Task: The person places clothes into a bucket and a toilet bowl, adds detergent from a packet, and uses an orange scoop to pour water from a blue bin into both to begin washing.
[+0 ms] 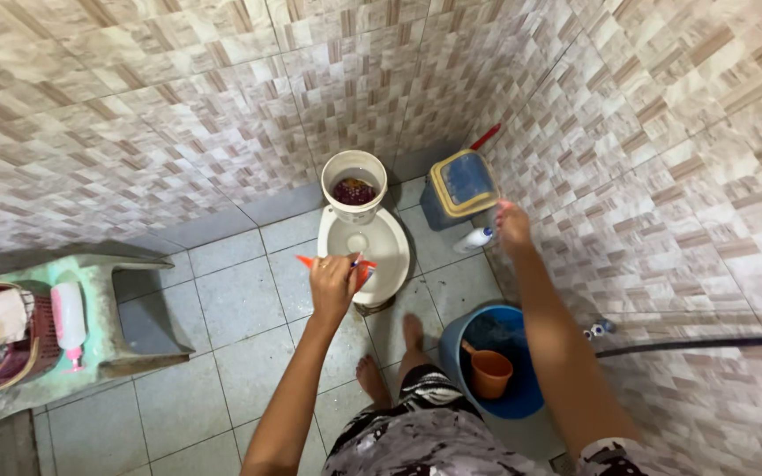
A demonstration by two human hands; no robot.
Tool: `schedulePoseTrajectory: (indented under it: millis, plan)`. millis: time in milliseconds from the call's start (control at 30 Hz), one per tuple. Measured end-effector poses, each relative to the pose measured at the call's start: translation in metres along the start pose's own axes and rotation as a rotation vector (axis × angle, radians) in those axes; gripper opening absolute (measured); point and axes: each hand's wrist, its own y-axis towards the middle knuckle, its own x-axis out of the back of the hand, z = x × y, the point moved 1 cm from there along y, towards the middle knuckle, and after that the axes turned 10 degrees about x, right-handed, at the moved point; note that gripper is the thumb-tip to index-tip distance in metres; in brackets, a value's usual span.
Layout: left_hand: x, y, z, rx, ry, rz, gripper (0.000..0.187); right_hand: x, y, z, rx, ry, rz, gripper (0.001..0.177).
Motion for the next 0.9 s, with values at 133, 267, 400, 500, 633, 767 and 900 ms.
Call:
schedulePoseTrajectory:
  millis: [133, 267, 400, 500, 633, 767, 900]
  plan:
    - [-0.053, 0.028, 0.006, 0.028, 0.009, 0.058, 0.017, -0.005, 0.025, -0.055, 0.203, -0.119, 0.255, 0.021]
    - [-0.122, 0.051, 0.011, 0.109, 0.029, 0.141, 0.007, -0.021, 0.076, -0.088, 0.071, -0.328, 0.157, 0.022]
    - [-0.205, 0.071, 0.028, 0.191, -0.032, 0.175, 0.010, -0.019, 0.120, -0.113, 0.399, -0.717, 0.186, 0.016]
    - [-0.267, 0.075, 0.046, 0.253, -0.042, 0.236, 0.011, -0.013, 0.163, -0.145, 0.372, -0.859, 0.169, 0.004]
    - [-0.335, 0.073, 0.073, 0.313, -0.081, 0.331, 0.013, -0.001, 0.214, -0.197, 0.546, -1.084, 0.242, 0.008]
    - [-0.384, 0.070, 0.098, 0.310, -0.066, 0.378, 0.015, 0.015, 0.258, -0.258, 0.449, -1.144, 0.257, 0.013]
    - [-0.415, 0.069, 0.123, 0.303, -0.028, 0.404, 0.015, 0.040, 0.301, -0.341, 0.498, -1.296, 0.452, 0.022]
